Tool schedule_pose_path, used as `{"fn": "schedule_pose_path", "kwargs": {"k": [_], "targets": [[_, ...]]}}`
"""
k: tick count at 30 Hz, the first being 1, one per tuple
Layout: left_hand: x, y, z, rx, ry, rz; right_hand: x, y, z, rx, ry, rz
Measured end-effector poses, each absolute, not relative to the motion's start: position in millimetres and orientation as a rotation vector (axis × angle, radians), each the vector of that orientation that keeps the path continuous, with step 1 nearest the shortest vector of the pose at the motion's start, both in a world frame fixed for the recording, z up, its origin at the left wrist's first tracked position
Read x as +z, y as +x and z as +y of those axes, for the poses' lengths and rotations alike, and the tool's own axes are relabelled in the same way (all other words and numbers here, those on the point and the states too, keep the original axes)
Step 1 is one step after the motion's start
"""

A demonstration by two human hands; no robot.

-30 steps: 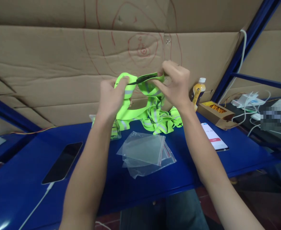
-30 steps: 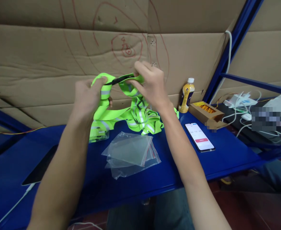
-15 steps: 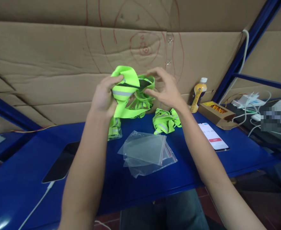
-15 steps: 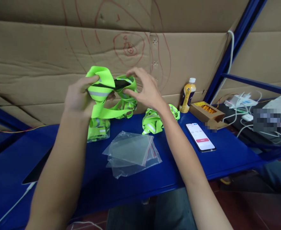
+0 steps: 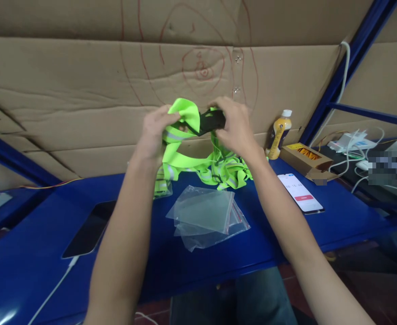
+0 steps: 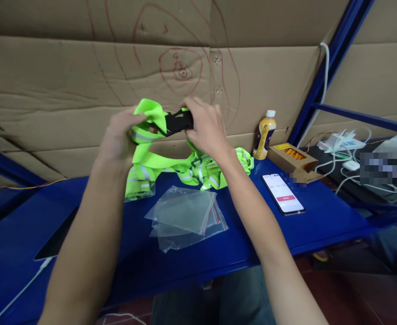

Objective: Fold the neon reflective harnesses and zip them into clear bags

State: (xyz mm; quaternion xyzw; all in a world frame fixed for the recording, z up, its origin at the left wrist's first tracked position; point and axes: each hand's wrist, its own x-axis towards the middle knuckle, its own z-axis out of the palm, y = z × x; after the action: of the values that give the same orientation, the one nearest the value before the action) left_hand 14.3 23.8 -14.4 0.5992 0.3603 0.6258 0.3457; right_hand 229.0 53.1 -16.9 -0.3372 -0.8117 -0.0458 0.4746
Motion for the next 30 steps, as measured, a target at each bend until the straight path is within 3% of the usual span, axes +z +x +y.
{"fn": "schedule_pose_path", "kwargs": {"k": [5, 11, 19, 30], "targets": [[-11, 15, 6, 1.951, 2.197, 1.119, -26, 222, 59, -0.265, -1.034, -1.737], [-10, 41, -2, 1.583, 2.504, 0.997, -29, 211, 54, -0.376, -0.994, -1.813], [-12, 30, 6, 1.498, 2.442, 1.040, -33, 211, 59, -0.470, -1.011, -1.877], [-14, 26, 6, 1.535, 2.432, 1.022, -12, 242, 58, -0.057, -0.628, -2.136]]}}
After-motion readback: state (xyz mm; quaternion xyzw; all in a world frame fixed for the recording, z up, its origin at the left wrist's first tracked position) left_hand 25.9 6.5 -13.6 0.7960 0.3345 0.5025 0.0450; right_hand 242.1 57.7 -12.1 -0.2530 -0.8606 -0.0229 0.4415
